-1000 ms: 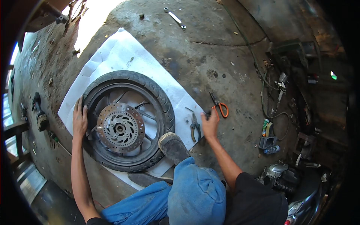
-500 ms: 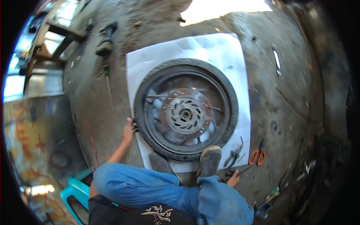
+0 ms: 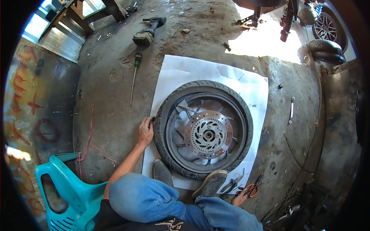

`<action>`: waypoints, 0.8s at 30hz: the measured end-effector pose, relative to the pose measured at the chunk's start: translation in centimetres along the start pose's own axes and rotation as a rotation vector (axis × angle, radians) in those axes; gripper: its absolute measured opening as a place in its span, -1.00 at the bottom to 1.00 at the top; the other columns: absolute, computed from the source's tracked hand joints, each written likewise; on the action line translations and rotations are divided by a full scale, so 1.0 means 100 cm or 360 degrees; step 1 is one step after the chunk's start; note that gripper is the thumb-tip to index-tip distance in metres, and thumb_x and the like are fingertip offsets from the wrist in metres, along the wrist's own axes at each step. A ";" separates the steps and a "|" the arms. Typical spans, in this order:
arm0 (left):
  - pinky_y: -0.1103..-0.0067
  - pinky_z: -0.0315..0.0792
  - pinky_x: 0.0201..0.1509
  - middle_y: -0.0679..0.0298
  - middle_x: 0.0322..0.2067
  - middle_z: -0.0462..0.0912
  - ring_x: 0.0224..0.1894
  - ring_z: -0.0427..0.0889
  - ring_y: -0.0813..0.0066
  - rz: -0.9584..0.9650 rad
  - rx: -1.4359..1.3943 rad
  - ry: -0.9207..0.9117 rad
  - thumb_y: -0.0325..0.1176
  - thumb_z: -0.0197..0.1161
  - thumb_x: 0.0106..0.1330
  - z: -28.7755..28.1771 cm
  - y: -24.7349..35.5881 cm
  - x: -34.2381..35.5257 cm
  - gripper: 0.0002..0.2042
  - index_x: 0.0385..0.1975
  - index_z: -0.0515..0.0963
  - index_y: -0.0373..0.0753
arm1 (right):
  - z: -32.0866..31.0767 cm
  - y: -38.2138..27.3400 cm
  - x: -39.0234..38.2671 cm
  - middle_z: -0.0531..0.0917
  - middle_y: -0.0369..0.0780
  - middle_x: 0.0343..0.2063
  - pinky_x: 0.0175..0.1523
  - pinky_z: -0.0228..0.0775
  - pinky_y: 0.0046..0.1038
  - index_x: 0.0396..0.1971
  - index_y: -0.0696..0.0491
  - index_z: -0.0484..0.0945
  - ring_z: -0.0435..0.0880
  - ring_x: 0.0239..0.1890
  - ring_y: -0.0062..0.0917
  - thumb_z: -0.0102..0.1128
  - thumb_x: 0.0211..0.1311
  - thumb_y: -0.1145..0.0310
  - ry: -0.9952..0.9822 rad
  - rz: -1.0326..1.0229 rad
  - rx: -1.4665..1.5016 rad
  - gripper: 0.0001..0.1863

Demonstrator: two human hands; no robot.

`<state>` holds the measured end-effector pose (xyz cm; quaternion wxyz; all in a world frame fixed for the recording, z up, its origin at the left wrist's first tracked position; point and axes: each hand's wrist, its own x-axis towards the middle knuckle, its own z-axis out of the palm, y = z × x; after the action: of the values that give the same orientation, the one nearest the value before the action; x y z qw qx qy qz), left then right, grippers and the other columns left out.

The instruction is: Prying a tire from a motorcycle rim using a tire iron tool.

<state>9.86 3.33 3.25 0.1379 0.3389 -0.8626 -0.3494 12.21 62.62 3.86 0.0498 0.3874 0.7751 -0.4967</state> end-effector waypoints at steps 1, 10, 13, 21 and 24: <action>0.22 0.49 0.15 0.00 0.02 0.66 0.04 0.65 -0.07 0.0139 -0.0034 -0.0060 -0.50 0.10 0.41 -0.001 -0.002 0.007 -0.74 0.04 0.60 -0.31 | 0.011 -0.009 -0.001 0.44 -0.35 -0.60 -0.48 0.12 -0.50 -0.29 0.20 0.59 0.34 -0.56 -0.67 -0.01 0.62 0.01 0.0007 -0.0015 0.0003 -0.50; 0.16 0.02 0.63 0.28 0.56 0.15 0.60 0.05 0.15 0.0969 0.0710 -0.0483 -0.26 -0.02 0.46 0.004 -0.009 0.071 -0.48 0.42 0.35 -0.17 | 0.083 -0.113 -0.008 0.65 -0.22 -0.23 -0.20 0.42 -0.50 0.15 0.16 0.59 0.63 -0.25 -0.57 -0.05 0.63 -0.01 -0.0431 -0.0541 -0.0231 -0.48; 0.13 -0.02 0.63 0.28 0.56 0.16 0.61 0.05 0.16 0.0916 0.0604 -0.0413 -0.26 -0.02 0.47 0.013 -0.017 0.062 -0.47 0.45 0.33 -0.14 | 0.104 -0.107 0.006 0.62 -0.09 0.04 0.08 0.47 -0.34 0.25 0.14 0.53 0.62 0.07 -0.38 -0.11 0.65 0.01 -0.0390 -0.0756 -0.0295 -0.46; 0.18 0.11 0.58 0.21 0.39 0.47 0.51 0.31 0.15 0.0655 0.0489 -0.0274 -0.32 -0.01 0.48 0.020 -0.014 0.059 -0.56 0.31 0.52 -0.18 | 0.173 -0.161 0.046 0.44 0.02 0.30 0.37 0.30 -0.18 0.37 0.21 0.37 0.49 0.31 -0.10 -0.15 0.65 -0.04 -0.0385 -0.0885 -0.0416 -0.36; 0.19 0.13 0.57 0.21 0.37 0.49 0.49 0.34 0.17 0.0658 0.0524 -0.0268 -0.33 0.04 0.46 0.014 -0.016 0.065 -0.57 0.30 0.54 -0.16 | 0.187 -0.165 0.054 0.47 0.07 0.24 0.35 0.31 -0.16 0.35 0.23 0.38 0.49 0.28 -0.01 -0.14 0.66 0.03 -0.0305 -0.0959 -0.0655 -0.41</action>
<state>5.23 -1.19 1.18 0.0771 0.1432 -0.9670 -0.1960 -8.03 47.09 3.98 0.0505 0.0758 0.9297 -0.3568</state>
